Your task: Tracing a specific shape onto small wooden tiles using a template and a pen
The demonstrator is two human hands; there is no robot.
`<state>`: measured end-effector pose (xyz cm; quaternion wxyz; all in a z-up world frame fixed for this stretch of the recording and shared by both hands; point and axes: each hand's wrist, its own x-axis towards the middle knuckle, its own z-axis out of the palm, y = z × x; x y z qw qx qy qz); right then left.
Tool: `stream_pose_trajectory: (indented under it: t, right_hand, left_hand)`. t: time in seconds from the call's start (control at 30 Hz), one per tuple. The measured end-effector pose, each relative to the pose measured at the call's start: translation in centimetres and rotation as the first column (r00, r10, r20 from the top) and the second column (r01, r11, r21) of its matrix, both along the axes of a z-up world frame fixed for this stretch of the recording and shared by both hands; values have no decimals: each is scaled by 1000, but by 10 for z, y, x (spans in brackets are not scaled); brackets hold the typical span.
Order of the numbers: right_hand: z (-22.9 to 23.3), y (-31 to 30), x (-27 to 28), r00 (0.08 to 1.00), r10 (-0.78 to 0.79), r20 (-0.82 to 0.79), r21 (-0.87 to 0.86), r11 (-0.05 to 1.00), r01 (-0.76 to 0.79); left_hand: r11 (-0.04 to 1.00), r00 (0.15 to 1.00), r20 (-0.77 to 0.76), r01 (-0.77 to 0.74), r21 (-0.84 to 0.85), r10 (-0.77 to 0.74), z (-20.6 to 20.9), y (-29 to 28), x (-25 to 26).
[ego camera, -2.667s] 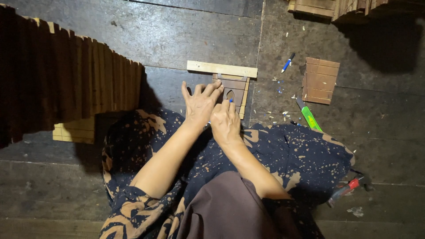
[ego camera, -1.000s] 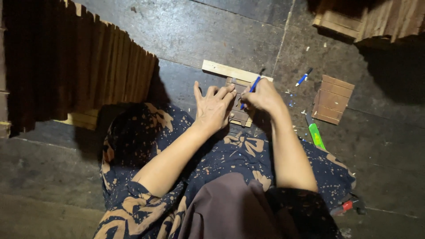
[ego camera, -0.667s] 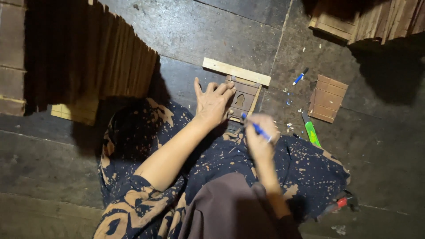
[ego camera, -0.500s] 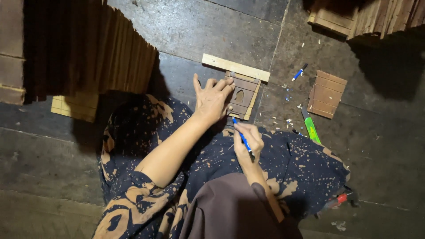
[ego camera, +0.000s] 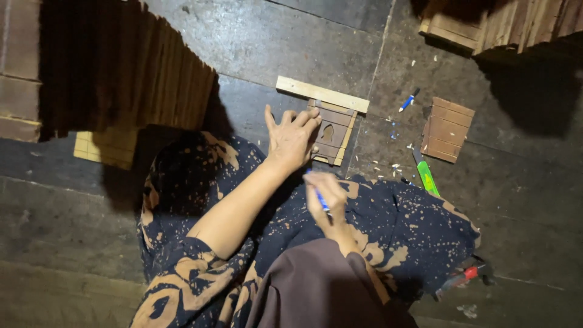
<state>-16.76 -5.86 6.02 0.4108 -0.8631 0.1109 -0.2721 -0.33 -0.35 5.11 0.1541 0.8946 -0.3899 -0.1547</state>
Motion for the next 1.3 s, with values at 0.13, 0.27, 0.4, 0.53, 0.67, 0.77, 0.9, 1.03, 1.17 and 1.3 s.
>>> stream_pose_trajectory:
  t: [0.13, 0.27, 0.4, 0.53, 0.67, 0.77, 0.9, 1.03, 1.17, 1.3]
  right_hand:
    - [2, -13, -4, 998, -66, -10, -81, 995, 65]
    - [-14, -13, 1, 999, -34, -9, -149, 988, 32]
    - [-59, -21, -17, 995, -94, -29, -303, 949, 81]
    - [-40, -29, -23, 976, -168, -137, -352, 930, 111]
    - [-74, -60, -43, 926, -215, -311, -440, 896, 60]
    - [-32, -47, -14, 870, -208, -448, -427, 904, -4]
    - [-14, -40, 14, 702, -169, -692, -305, 950, -72]
    - [-24, -51, -2, 653, -318, -687, -430, 903, -13]
    - [-60, -80, -28, 238, -436, -868, -401, 898, 182]
    - [-41, -88, -23, 269, -462, -845, -326, 844, 425]
  left_hand:
    - [1000, 1000, 9, 6, -12, -6, -2, 0, 2]
    - [1000, 1000, -1, -6, -17, 6, -2, 1, 3]
    - [1000, 1000, -10, -5, -25, 5, -2, 0, 3]
    - [999, 1000, -5, -2, -40, 2, -3, 1, 2]
    - [1000, 1000, -2, -5, -31, 5, -6, -1, 4]
    - [999, 998, -60, -24, -41, 21, -10, 0, -2]
    - [988, 988, -141, -81, -129, 63, -26, 6, -1]
    - [952, 984, -140, -143, -272, 107, -41, -2, -7]
    - [940, 973, -17, -225, -256, 229, -29, -19, -31]
    - [894, 938, -45, -342, -290, 344, 4, -41, -63]
